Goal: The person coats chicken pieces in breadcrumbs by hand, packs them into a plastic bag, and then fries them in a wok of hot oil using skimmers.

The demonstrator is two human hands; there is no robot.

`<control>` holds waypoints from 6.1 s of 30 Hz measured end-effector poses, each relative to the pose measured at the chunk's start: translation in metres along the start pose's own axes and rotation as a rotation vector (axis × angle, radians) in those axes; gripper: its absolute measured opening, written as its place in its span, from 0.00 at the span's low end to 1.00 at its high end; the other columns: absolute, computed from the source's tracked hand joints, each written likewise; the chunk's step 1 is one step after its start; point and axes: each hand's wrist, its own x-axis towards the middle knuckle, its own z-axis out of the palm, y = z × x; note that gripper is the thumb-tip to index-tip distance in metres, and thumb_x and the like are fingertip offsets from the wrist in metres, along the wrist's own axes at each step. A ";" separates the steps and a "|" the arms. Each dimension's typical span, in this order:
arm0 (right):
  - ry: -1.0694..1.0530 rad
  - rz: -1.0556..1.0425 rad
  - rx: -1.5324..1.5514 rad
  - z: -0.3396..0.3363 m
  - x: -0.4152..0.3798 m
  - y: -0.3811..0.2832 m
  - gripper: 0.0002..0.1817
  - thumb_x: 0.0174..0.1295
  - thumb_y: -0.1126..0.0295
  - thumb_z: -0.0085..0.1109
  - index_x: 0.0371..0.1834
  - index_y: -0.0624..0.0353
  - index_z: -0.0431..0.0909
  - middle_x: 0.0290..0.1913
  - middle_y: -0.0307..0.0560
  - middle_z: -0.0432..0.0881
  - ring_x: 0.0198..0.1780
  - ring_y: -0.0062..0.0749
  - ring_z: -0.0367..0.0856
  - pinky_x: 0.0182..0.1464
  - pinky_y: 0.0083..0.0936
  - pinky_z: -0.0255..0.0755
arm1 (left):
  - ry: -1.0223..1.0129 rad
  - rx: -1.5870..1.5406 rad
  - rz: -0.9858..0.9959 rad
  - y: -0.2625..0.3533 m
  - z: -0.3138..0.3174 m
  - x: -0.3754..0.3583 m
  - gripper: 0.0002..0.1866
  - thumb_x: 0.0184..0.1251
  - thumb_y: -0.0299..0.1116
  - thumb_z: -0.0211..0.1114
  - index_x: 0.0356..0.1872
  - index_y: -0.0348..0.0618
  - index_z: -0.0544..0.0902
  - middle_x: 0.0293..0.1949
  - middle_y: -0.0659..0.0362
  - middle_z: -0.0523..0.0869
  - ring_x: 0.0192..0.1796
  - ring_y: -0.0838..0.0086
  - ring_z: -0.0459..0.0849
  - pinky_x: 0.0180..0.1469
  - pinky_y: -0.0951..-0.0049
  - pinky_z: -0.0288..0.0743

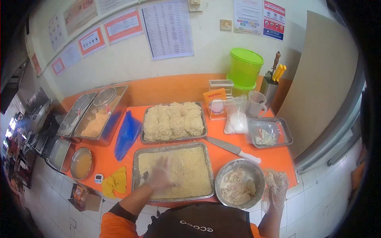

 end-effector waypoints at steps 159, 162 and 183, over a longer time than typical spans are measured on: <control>-0.057 -0.216 -0.458 -0.009 0.019 0.061 0.08 0.57 0.76 0.61 0.36 0.61 0.72 0.35 0.46 0.81 0.37 0.28 0.78 0.42 0.26 0.73 | -0.416 -0.640 0.311 -0.018 -0.058 0.090 0.24 0.48 0.36 0.73 0.48 0.41 0.81 0.41 0.53 0.85 0.45 0.62 0.82 0.53 0.64 0.71; -0.097 -0.105 -0.268 -0.004 0.020 0.058 0.11 0.56 0.76 0.63 0.38 0.62 0.71 0.35 0.46 0.81 0.36 0.29 0.79 0.38 0.26 0.73 | -0.358 -0.850 0.160 0.001 -0.080 0.113 0.23 0.50 0.31 0.72 0.50 0.38 0.79 0.43 0.56 0.85 0.45 0.67 0.82 0.50 0.67 0.74; -0.136 -0.376 -1.240 -0.030 0.020 0.042 0.06 0.54 0.67 0.61 0.34 0.53 0.82 0.30 0.50 0.78 0.32 0.43 0.77 0.36 0.38 0.71 | 0.348 0.053 -0.006 0.002 0.054 0.319 0.37 0.63 0.53 0.54 0.62 0.29 0.65 0.62 0.40 0.69 0.65 0.52 0.67 0.70 0.55 0.51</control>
